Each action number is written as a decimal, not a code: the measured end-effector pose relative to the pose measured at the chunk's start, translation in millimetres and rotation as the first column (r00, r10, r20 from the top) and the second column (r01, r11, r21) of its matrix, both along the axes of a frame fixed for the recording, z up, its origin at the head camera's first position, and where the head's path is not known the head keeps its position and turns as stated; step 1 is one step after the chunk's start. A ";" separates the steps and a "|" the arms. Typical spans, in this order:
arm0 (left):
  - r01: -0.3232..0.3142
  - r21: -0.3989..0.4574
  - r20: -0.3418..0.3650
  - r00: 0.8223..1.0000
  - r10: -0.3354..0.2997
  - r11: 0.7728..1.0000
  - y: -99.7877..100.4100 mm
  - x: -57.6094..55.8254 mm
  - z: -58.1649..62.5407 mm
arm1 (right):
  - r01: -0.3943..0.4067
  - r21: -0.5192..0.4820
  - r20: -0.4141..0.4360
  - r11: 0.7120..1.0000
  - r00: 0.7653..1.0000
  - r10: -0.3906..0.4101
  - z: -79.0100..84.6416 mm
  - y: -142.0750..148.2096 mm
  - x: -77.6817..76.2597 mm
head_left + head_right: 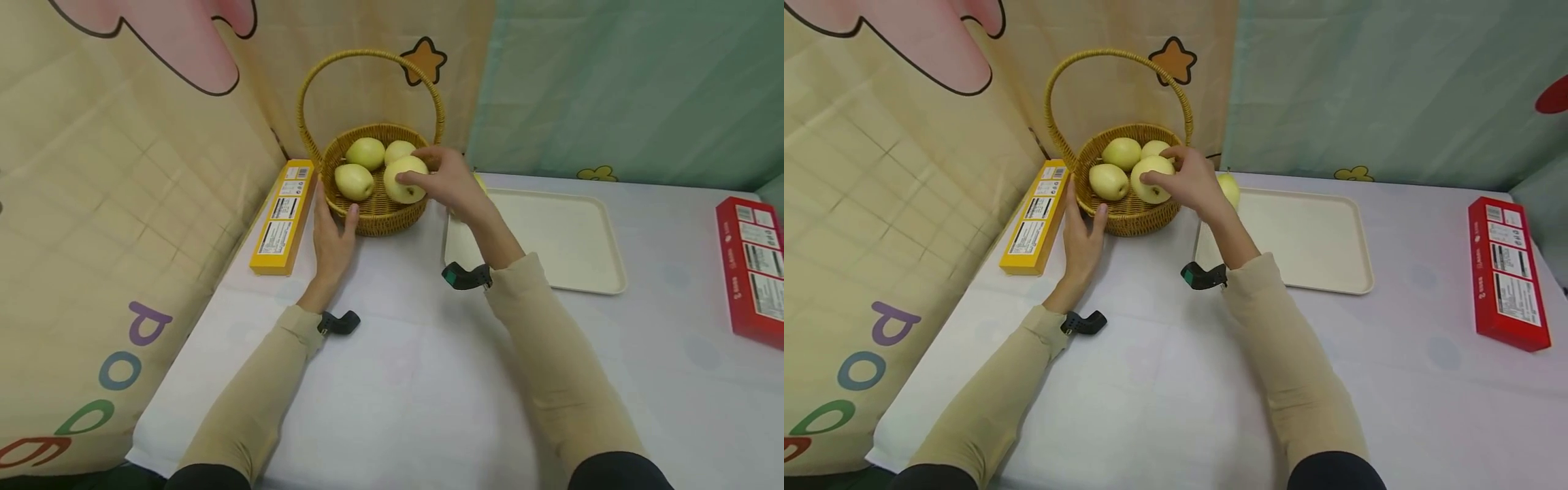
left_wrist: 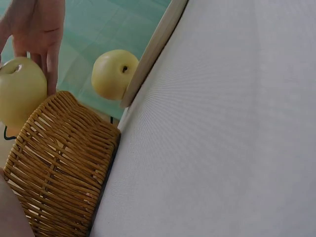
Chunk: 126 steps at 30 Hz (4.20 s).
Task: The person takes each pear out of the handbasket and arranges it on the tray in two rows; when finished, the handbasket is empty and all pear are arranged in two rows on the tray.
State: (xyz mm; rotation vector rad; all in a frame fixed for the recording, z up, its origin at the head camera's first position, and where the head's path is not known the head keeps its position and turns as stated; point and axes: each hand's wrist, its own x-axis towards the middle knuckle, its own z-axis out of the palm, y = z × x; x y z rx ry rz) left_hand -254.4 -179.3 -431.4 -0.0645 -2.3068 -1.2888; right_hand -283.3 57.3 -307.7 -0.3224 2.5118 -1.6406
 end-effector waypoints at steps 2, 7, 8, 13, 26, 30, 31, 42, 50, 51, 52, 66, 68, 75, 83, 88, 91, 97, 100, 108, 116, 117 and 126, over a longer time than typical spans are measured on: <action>0.001 0.000 0.002 1.000 -0.001 1.000 -0.2 0.0 -0.6 | 0.020 -0.042 0.004 0.999 1.000 -0.020 0.4 10.0 4.0; -0.002 -0.004 -0.011 1.000 0.002 1.000 -0.2 -0.6 -1.0 | 0.089 -0.065 -0.020 0.994 0.996 -0.091 -0.5 38.7 16.6; -0.002 -0.005 -0.013 1.000 0.002 1.000 -0.2 -0.4 -0.6 | 0.106 -0.066 -0.028 0.992 0.994 -0.108 -1.6 45.0 19.4; -0.001 -0.008 -0.014 1.000 0.001 1.000 -0.2 -0.3 -0.2 | 0.191 -0.071 -0.026 0.979 0.981 -0.193 -9.2 74.6 28.3; 0.012 0.000 -0.011 1.000 -0.012 1.000 1.3 0.9 1.0 | 0.436 -0.022 0.026 0.899 0.900 -0.436 -40.4 135.1 12.5; 0.005 -0.001 -0.010 1.000 -0.005 1.000 -1.0 0.7 1.3 | 0.464 0.027 0.050 0.886 0.884 -0.464 -63.9 143.2 5.2; 0.006 0.000 -0.007 1.000 -0.006 1.000 -1.2 0.8 1.5 | 0.464 0.042 0.055 0.885 0.883 -0.465 -69.2 144.7 3.9; 0.023 0.011 -0.024 0.999 -0.023 1.000 -0.5 -1.0 0.1 | 0.447 0.071 0.052 0.892 0.891 -0.451 -79.7 156.0 0.1; 0.017 0.007 -0.022 1.000 -0.016 1.000 -2.4 -1.1 -1.4 | 0.432 0.072 0.053 0.899 0.899 -0.436 -78.3 156.2 -1.5; 0.016 0.007 -0.026 1.000 -0.016 1.000 -2.4 -1.5 -1.5 | 0.433 0.070 0.051 0.899 0.898 -0.437 -77.5 156.4 -1.5; 0.016 0.006 -0.028 0.999 -0.016 1.000 -2.3 -1.8 -1.4 | 0.436 0.067 0.050 0.898 0.897 -0.439 -76.4 156.3 -1.2; 0.022 0.003 -0.035 0.999 -0.021 1.000 -0.5 -0.8 0.5 | 0.496 0.044 -0.041 0.867 0.868 -0.494 -59.5 153.6 7.0; 0.018 0.001 -0.034 0.999 -0.018 1.000 -0.7 -1.0 -0.1 | 0.504 0.042 -0.077 0.863 0.862 -0.500 -52.0 149.6 9.3; 0.024 0.008 -0.042 0.999 -0.023 1.000 -1.1 -2.0 -0.5 | 0.442 -0.043 -0.133 0.896 0.886 -0.444 -16.0 120.2 24.4; 0.025 0.007 -0.045 0.999 -0.024 1.000 -3.4 -2.6 0.3 | 0.253 -0.068 -0.179 0.965 0.948 -0.262 -13.9 72.8 31.4; 0.032 0.021 -0.037 0.999 -0.031 0.999 -2.0 -1.8 0.6 | 0.153 -0.060 -0.194 0.986 0.968 -0.161 -24.3 49.5 30.8; 0.033 0.024 -0.026 0.999 -0.032 0.999 -0.5 -1.4 -0.6 | 0.120 -0.089 -0.200 0.989 0.970 -0.136 -29.1 38.9 29.5; 0.035 0.028 -0.003 0.999 -0.035 0.999 2.8 -1.2 0.5 | 0.058 -0.242 -0.189 0.969 0.976 -0.106 -24.0 7.9 15.3; 0.035 0.026 0.016 0.999 -0.036 0.999 2.2 -1.3 1.0 | 0.027 -0.281 -0.187 0.959 0.979 -0.082 -22.1 -12.3 1.9; 0.024 0.050 -0.003 1.000 -0.024 0.998 -0.8 -1.7 -0.9 | -0.065 -0.453 -0.147 0.889 0.989 -0.003 -37.2 -62.2 -29.0; -0.003 0.100 0.048 0.999 -0.001 0.995 3.1 -1.1 -0.5 | -0.087 -0.320 -0.163 0.943 0.986 0.036 -48.2 -86.1 -44.3; -0.004 0.107 0.053 0.999 -0.002 0.994 3.2 -1.2 -0.4 | -0.086 -0.317 -0.142 0.944 0.989 0.043 -48.1 -87.2 -45.7; -0.012 0.126 0.069 0.998 0.003 0.992 3.8 -4.2 1.1 | -0.094 -0.123 -0.027 0.988 0.995 0.092 -46.5 -94.9 -58.9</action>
